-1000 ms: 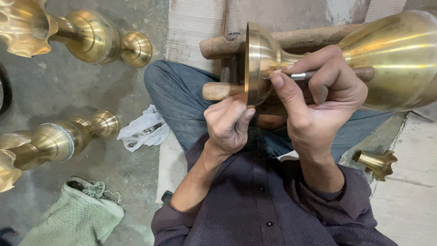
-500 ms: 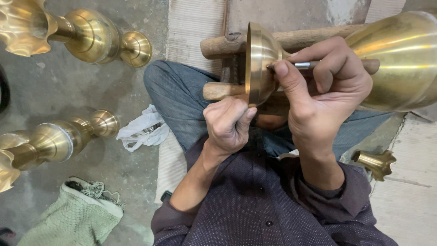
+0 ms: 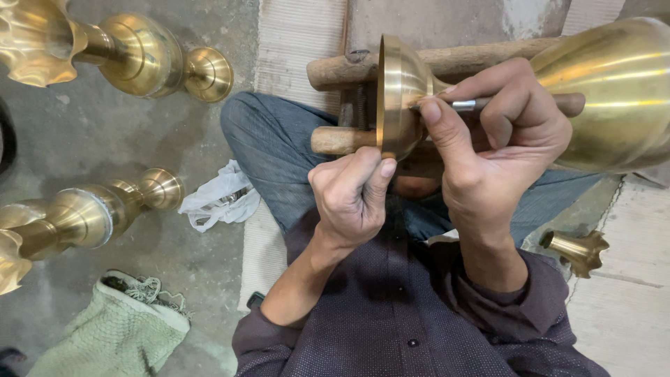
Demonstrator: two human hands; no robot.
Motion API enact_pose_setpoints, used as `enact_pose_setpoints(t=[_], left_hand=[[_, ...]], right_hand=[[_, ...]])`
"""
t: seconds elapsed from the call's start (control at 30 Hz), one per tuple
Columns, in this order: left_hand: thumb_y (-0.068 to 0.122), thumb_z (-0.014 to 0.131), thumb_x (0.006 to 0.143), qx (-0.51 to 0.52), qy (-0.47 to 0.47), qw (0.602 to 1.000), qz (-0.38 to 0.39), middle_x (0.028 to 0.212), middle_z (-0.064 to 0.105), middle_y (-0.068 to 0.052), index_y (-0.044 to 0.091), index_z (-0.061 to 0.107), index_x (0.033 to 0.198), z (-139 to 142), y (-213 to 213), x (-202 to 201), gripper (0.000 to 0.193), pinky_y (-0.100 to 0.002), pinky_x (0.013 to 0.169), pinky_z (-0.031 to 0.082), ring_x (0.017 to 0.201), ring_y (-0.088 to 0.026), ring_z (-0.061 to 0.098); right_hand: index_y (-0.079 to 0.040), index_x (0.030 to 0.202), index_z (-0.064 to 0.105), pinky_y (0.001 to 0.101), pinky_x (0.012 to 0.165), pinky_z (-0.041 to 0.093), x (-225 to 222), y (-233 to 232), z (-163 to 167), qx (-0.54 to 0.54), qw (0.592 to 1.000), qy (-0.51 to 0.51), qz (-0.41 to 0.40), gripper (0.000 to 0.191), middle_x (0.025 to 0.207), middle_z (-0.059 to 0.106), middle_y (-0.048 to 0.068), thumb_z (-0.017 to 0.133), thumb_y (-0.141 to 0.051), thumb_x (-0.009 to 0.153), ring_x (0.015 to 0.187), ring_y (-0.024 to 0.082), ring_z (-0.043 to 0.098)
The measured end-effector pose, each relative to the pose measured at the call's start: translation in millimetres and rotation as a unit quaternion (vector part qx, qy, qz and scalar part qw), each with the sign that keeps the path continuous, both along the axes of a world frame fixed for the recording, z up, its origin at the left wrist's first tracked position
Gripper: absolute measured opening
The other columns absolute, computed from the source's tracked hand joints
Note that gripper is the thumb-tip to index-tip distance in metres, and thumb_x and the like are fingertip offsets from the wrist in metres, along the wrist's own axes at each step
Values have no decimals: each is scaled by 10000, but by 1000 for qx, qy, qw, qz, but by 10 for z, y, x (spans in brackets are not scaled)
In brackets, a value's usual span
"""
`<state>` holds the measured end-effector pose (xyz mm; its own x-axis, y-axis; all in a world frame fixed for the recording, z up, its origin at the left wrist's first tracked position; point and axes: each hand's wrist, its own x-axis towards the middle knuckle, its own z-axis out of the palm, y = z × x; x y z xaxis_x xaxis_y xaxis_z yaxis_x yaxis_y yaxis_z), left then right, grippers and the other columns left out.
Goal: The person sits on the floor with a brass vase clamped in a wooden hand vise and uses a small metal hand tool to scrape and smooth the seams and edges of the brass piece. They rotate and reposition the vase repeatedly to work different areas, then unclamp it and handle the finished piece.
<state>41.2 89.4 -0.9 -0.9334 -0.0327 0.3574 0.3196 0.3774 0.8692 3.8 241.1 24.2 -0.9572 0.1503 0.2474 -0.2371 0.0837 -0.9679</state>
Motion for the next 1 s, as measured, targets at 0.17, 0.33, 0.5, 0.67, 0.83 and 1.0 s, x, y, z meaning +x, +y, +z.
enact_pose_setpoints(t=[0.17,0.33,0.5,0.67,0.83,1.0], left_hand=[[102,628,1071,19,-26,999,13,674,539,-91,9,584,883,113,42,-15,215,-313,500,426,517,-211,577],[120,616,1101,31,-43,998,16,733,602,-90,3,612,955,151,59,-7,187,-288,528,455,552,-179,635],[155,566,1104,43,27,999,-14,915,646,-164,-41,611,1038,11,14,2,211,-354,709,539,800,-291,683],[133,597,1092,9,77,997,-22,965,697,-174,-33,619,1017,-238,25,-21,183,-354,705,569,830,-327,723],[113,628,1059,-14,82,996,-19,868,664,-160,-38,630,1004,-299,-13,-1,161,-361,637,538,739,-332,685],[104,629,1053,-15,68,998,-11,799,627,-137,-45,640,997,-226,-9,10,159,-377,620,511,685,-312,658]], right_hand=[[-102,775,401,169,663,312,5,24,-30,0,1000,9,9,531,938,677,30,870,-20,1011,642,25,413],[-106,786,411,164,639,316,-2,39,-40,-7,1000,6,8,511,925,673,33,864,-9,1001,638,14,408],[-89,823,429,176,621,334,-24,-5,-22,-52,999,-4,8,485,970,681,43,857,9,1029,643,39,444],[-114,784,407,153,639,321,-18,-9,29,-14,1000,-20,-16,491,944,678,36,848,-4,968,645,9,428],[-122,752,379,159,724,364,-28,-2,44,12,1000,5,-4,546,948,677,35,864,-14,978,727,23,504],[-133,743,380,155,752,400,-17,9,25,-5,1000,-1,7,543,951,670,26,864,-15,961,760,24,555]])
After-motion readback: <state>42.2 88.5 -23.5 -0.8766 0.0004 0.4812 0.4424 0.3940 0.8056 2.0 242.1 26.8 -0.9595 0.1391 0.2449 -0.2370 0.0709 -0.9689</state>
